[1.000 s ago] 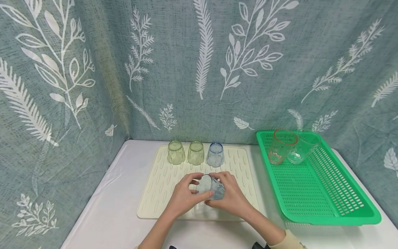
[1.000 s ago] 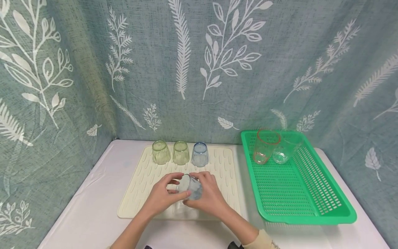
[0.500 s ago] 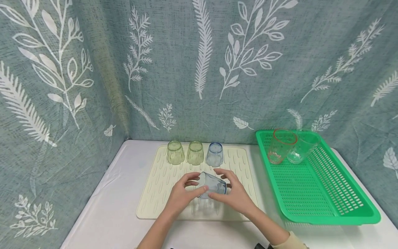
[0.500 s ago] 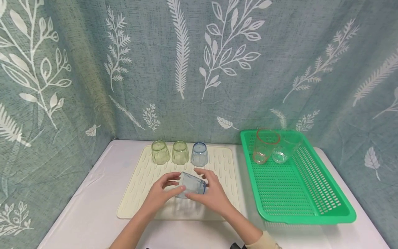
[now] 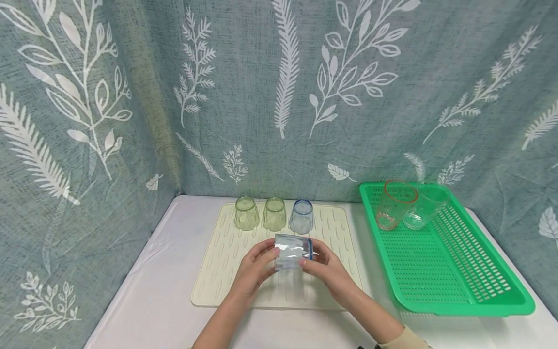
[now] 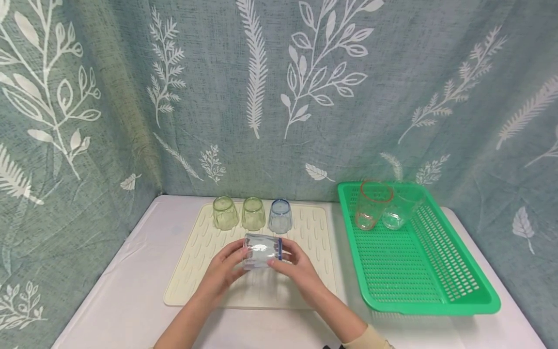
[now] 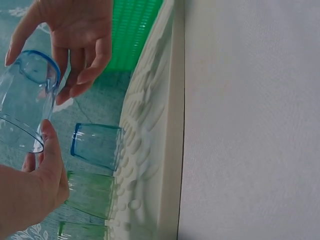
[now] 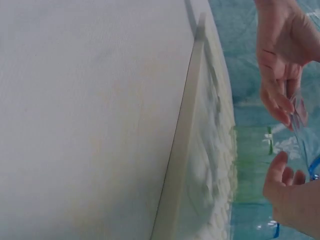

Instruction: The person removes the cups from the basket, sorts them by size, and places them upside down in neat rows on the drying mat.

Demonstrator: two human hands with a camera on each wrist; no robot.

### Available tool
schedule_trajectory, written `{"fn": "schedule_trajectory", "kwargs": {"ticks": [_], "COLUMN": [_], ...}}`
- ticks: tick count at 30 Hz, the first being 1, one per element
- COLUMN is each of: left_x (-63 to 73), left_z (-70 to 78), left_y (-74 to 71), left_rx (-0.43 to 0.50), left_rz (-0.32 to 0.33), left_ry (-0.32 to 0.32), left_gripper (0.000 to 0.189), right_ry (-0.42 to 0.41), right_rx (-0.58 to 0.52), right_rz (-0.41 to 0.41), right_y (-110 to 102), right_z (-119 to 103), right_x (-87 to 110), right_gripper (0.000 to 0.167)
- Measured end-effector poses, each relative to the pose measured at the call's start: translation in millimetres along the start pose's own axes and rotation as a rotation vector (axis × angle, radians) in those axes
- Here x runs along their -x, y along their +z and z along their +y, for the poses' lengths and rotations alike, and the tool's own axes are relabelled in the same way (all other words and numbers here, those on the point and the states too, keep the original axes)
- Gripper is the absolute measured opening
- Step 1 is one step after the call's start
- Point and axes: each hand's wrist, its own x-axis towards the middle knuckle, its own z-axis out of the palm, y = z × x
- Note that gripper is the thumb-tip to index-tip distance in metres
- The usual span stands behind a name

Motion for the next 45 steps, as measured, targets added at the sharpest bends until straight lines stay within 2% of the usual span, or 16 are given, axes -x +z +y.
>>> {"fn": "schedule_trajectory", "kwargs": {"ticks": [5, 10, 14, 17, 19, 21, 26, 28, 32, 38, 45], "left_x": [1.8, 1.9, 1.4, 0.9, 0.7, 0.5, 0.2, 0.3, 2.5, 5.8, 3.7], "left_z": [1.1, 1.0, 1.1, 1.4, 1.3, 0.2, -1.2, -0.9, -0.6, -0.9, -7.5], "left_y": [-0.4, -0.7, -1.3, -3.4, -6.6, -12.7, -35.8, -46.7, -69.4, -93.9, -106.1], "left_rx": [0.063, 0.099, 0.099, 0.059, -0.003, -0.105, -0.47, -0.618, -0.803, -0.894, -0.907], "left_rz": [-0.022, -0.047, -0.062, -0.081, -0.085, -0.073, 0.056, 0.108, 0.137, 0.123, 0.112], "left_ry": [-0.024, -0.032, -0.028, -0.025, -0.007, 0.023, 0.107, 0.122, 0.107, 0.056, 0.006], "left_gripper": [0.058, 0.059, 0.058, 0.058, 0.059, 0.061, 0.07, 0.077, 0.091, 0.108, 0.116], "right_ry": [0.039, 0.035, 0.03, 0.023, 0.012, -0.004, -0.03, -0.033, -0.042, -0.045, -0.007], "right_rx": [-0.086, -0.127, -0.137, -0.142, -0.133, -0.098, 0.063, 0.114, 0.176, 0.196, 0.177], "right_rz": [0.007, 0.006, 0.015, 0.018, 0.027, 0.047, 0.168, 0.222, 0.316, 0.446, 0.546], "right_y": [2.6, 2.8, 2.4, 2.0, 1.3, 0.0, -6.9, -10.9, -20.7, -33.4, -40.2], "right_z": [-2.3, -2.6, -2.5, -3.2, -4.0, -4.9, -6.7, -6.8, -6.5, -8.0, -12.2], "right_x": [1.3, 1.9, 1.3, 0.2, -0.9, -2.3, -8.2, -11.8, -20.4, -33.6, -47.1], "right_gripper": [0.064, 0.062, 0.062, 0.062, 0.062, 0.062, 0.064, 0.064, 0.065, 0.065, 0.07]}}
